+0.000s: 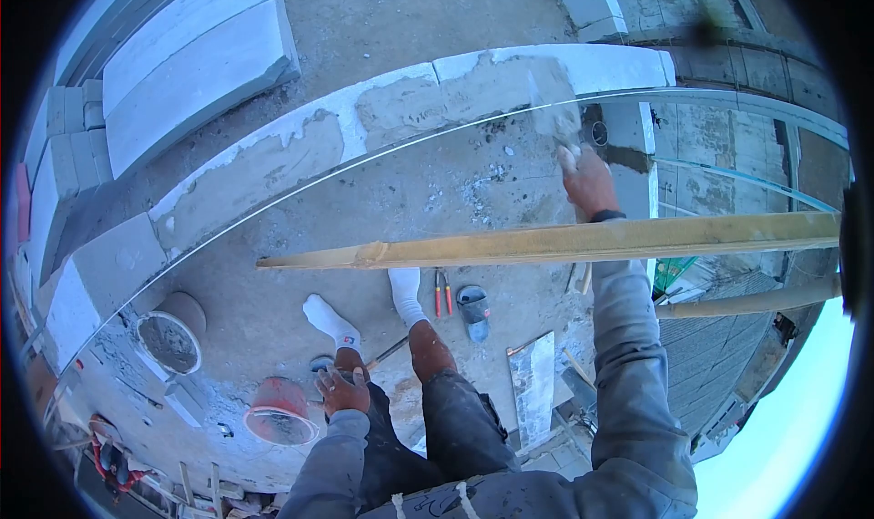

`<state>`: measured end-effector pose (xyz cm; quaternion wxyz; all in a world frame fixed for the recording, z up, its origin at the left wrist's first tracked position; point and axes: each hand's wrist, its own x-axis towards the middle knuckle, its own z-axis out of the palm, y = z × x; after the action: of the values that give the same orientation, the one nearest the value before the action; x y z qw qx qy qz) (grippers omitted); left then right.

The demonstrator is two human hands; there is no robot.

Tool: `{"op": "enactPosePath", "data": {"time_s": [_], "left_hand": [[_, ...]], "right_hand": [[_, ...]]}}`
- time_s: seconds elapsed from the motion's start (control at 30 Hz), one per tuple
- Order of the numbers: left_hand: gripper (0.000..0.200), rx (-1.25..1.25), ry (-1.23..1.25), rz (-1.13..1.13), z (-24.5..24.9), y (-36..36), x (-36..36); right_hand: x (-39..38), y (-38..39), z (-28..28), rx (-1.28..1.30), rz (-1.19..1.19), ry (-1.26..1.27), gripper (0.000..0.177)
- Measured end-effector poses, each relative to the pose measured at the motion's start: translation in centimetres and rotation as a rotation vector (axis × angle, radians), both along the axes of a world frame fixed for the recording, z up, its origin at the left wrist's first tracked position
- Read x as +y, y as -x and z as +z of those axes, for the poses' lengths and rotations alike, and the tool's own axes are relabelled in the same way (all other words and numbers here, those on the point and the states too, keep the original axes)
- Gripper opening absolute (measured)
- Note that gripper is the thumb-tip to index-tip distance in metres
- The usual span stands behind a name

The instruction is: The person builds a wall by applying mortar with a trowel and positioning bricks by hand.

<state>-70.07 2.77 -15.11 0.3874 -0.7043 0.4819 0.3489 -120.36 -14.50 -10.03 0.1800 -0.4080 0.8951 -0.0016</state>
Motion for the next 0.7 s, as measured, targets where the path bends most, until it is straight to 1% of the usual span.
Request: {"op": "enactPosePath", "data": {"time_s": [0.03, 0.07, 0.1, 0.13, 0.2, 0.23, 0.3, 0.37, 0.43, 0.47, 0.53, 0.57, 0.63, 0.67, 0.7], "left_hand": [[0.07, 0.0, 0.004, 0.014, -0.1, -0.1, 0.1], [0.07, 0.0, 0.005, 0.03, -0.1, -0.2, 0.1], [0.07, 0.003, 0.005, 0.035, 0.0, -0.1, -0.1], [0.07, -0.006, -0.011, 0.016, 0.2, -0.1, -0.3], [0.071, -0.026, -0.033, 0.013, 0.6, 0.2, -0.6], [0.071, -0.022, -0.037, 0.009, 0.7, 0.4, -0.9], [0.07, -0.032, -0.039, 0.003, 0.8, 0.2, -0.9], [0.07, -0.021, -0.015, -0.008, 0.5, 0.2, -0.6], [0.07, -0.035, -0.02, -0.018, 0.4, 0.1, -0.4], [0.07, -0.033, 0.0, -0.026, 0.4, 0.1, -0.2], [0.07, -0.036, 0.015, -0.027, 0.4, 0.0, 0.1], [0.07, -0.034, 0.021, -0.04, 0.3, -0.1, 0.1], [0.071, -0.032, 0.027, -0.04, 0.2, 0.1, 0.3], [0.071, -0.023, 0.033, -0.029, 0.0, 0.1, 0.3], [0.071, -0.012, 0.037, -0.022, 0.0, 0.1, 0.3]], "right_hand": [[1.0, 0.9, 0.0, 0.004, -0.001, 0.003, 0.043], [2.5, 1.7, 0.1, 0.089, 0.03, 0.018, 0.042], [3.1, 1.2, 0.8, 0.172, 0.064, 0.033, 0.042], [3.7, 0.7, 1.5, 0.172, 0.073, 0.031, 0.042], [2.9, -2.4, 4.4, -0.223, -0.233, 0.011, 0.04], [2.6, -3.9, 4.2, -0.233, -0.225, 0.005, 0.04], [1.7, -7.4, 3.1, -0.738, -0.231, 0.175, 0.04], [-1.1, -10.9, 2.4, -0.656, 0.002, 0.0, 0.041], [-2.4, -13.9, 0.0, -0.647, 0.083, 0.066, 0.044], [-3.0, -15.4, -0.4, -0.655, 0.085, 0.066, 0.044], [-4.0, -17.7, -0.4, -0.578, 0.105, 0.028, 0.045], [-4.4, -18.1, -0.1, -0.582, 0.108, 0.025, 0.045], [-5.5, -18.2, 0.4, -0.543, 0.274, -0.172, 0.045], [-5.9, -17.8, 0.5, -0.541, 0.28, -0.172, 0.045], [-6.3, -17.2, 0.6, -0.539, 0.43, -0.192, 0.045]]}}
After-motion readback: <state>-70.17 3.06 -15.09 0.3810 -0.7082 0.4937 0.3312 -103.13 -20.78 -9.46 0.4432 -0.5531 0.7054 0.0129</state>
